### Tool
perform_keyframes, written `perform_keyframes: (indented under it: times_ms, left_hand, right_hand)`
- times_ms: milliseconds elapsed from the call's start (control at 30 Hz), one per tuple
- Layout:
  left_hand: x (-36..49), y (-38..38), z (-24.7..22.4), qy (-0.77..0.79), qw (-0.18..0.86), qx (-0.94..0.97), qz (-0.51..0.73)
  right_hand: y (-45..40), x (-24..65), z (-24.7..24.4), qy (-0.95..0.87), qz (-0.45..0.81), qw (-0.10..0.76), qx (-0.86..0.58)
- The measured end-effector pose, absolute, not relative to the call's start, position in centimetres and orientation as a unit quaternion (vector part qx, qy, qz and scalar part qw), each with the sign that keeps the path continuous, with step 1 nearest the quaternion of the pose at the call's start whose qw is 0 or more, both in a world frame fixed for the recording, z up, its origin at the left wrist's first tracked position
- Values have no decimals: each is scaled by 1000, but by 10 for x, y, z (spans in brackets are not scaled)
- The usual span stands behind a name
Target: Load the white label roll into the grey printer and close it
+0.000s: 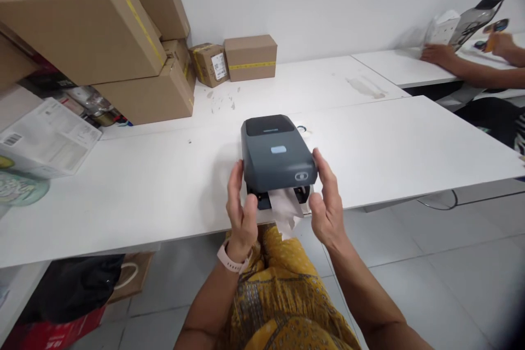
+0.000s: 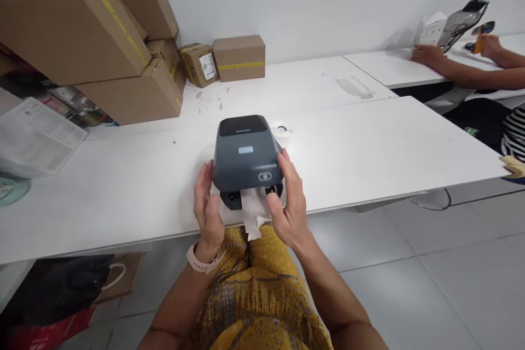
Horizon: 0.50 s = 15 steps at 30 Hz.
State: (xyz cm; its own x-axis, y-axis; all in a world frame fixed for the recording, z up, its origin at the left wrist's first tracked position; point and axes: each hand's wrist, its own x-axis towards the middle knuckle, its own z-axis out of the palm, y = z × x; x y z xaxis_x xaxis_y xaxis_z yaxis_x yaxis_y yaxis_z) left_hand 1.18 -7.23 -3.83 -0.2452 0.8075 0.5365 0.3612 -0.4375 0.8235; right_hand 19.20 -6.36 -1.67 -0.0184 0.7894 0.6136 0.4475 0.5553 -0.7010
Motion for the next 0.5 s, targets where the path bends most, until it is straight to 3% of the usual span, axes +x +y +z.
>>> perform_keyframes:
  times_ms: [100, 200, 367, 500]
  left_hand:
    - [0, -27, -19, 421, 196, 521, 716]
    - [-16, 23, -15, 424, 234, 489, 725]
    - [-34, 59, -41, 455, 429, 511, 591]
    - [-37, 53, -53, 440, 468, 576, 506]
  right_hand:
    - [-30, 193, 13, -729, 103, 537, -411]
    - [15, 191, 46, -749, 59, 518, -409]
    - [92, 184, 86, -769, 44, 493, -404]
    - [147, 177, 99, -775, 34, 479, -411]
